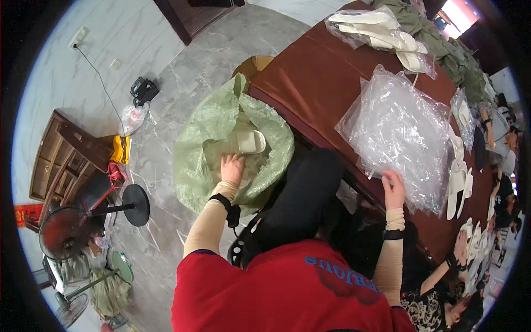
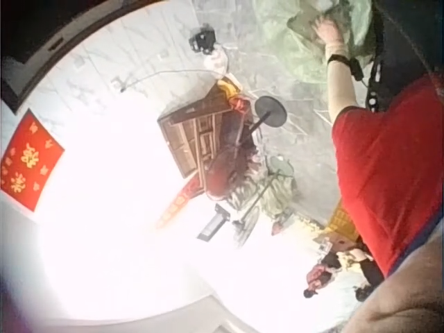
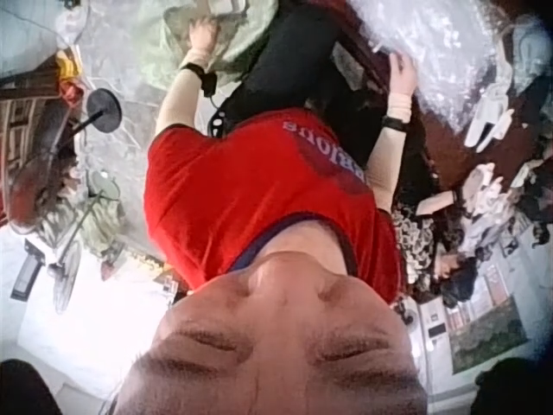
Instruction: The recorder is packing white sandals into plastic bags and organizing shoe components at a manufacturing station.
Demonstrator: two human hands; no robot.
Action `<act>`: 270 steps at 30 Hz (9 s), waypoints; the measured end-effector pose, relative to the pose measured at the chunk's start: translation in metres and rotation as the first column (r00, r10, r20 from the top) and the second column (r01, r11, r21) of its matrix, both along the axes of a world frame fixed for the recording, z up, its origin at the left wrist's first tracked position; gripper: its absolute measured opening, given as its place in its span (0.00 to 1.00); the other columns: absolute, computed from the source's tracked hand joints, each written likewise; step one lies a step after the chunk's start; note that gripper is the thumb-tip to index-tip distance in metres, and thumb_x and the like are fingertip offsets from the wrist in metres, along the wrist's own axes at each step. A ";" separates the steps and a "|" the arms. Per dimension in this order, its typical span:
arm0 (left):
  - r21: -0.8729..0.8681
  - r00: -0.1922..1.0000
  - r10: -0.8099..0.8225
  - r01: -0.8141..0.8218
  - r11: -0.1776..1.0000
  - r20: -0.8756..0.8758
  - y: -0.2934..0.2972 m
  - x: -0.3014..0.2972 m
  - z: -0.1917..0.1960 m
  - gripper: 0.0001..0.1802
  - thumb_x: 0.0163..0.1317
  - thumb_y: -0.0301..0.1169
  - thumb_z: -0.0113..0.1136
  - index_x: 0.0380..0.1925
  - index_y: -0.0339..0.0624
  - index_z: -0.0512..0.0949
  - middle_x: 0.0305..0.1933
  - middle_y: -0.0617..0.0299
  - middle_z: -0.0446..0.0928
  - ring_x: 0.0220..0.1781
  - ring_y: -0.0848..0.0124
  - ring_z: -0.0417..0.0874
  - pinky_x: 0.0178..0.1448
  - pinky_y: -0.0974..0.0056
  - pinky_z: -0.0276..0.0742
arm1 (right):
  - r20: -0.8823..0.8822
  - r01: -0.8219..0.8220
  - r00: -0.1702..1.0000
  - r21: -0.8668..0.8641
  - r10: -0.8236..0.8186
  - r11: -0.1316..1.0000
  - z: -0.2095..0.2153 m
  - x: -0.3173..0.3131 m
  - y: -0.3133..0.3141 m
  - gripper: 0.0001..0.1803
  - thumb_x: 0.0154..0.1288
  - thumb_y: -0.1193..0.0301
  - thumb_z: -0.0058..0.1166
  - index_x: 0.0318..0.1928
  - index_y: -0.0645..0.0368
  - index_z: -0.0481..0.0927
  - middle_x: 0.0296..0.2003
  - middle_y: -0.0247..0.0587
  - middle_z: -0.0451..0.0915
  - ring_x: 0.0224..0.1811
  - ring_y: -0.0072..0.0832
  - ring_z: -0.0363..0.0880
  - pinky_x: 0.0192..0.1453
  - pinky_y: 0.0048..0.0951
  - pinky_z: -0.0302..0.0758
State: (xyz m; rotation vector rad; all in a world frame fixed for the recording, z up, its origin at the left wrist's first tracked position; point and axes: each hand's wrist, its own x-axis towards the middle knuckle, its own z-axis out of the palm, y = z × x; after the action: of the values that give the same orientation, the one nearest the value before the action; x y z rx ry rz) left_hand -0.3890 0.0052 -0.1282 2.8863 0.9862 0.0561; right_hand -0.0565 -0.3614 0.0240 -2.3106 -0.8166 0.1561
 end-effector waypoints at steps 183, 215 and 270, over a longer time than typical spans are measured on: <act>0.123 0.493 -0.372 0.465 0.877 0.787 -0.132 0.384 0.202 0.05 0.54 0.26 0.55 0.31 0.41 0.79 0.35 0.55 0.78 0.43 0.55 0.76 0.50 0.55 0.71 | 0.194 -0.512 0.850 0.521 0.490 0.682 0.131 -0.142 0.076 0.07 0.56 0.74 0.56 0.37 0.57 0.78 0.31 0.39 0.77 0.32 0.37 0.79 0.36 0.32 0.77; 0.573 0.635 -0.740 0.529 0.626 0.222 -0.096 0.332 0.206 0.05 0.51 0.29 0.52 0.27 0.46 0.77 0.33 0.61 0.76 0.44 0.64 0.74 0.49 0.59 0.68 | 0.566 -0.491 0.756 0.161 0.328 0.856 0.208 -0.184 0.076 0.07 0.49 0.72 0.54 0.26 0.54 0.68 0.18 0.35 0.70 0.19 0.31 0.77 0.19 0.31 0.73; -0.575 0.391 -0.502 0.766 -0.288 0.771 -0.367 0.188 0.334 0.12 0.50 0.24 0.68 0.34 0.39 0.75 0.30 0.63 0.76 0.29 0.76 0.77 0.33 0.71 0.75 | 0.041 -0.087 0.989 -0.612 0.141 0.786 0.006 0.118 -0.059 0.25 0.67 0.63 0.36 0.64 0.24 0.63 0.70 0.33 0.55 0.71 0.39 0.55 0.62 0.64 0.57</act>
State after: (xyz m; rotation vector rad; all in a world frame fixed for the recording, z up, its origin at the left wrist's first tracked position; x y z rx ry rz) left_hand -0.2008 -0.3618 0.2054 1.6008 -0.7227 -0.2294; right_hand 0.0618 -0.4207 0.0298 -2.8868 -1.0706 0.4355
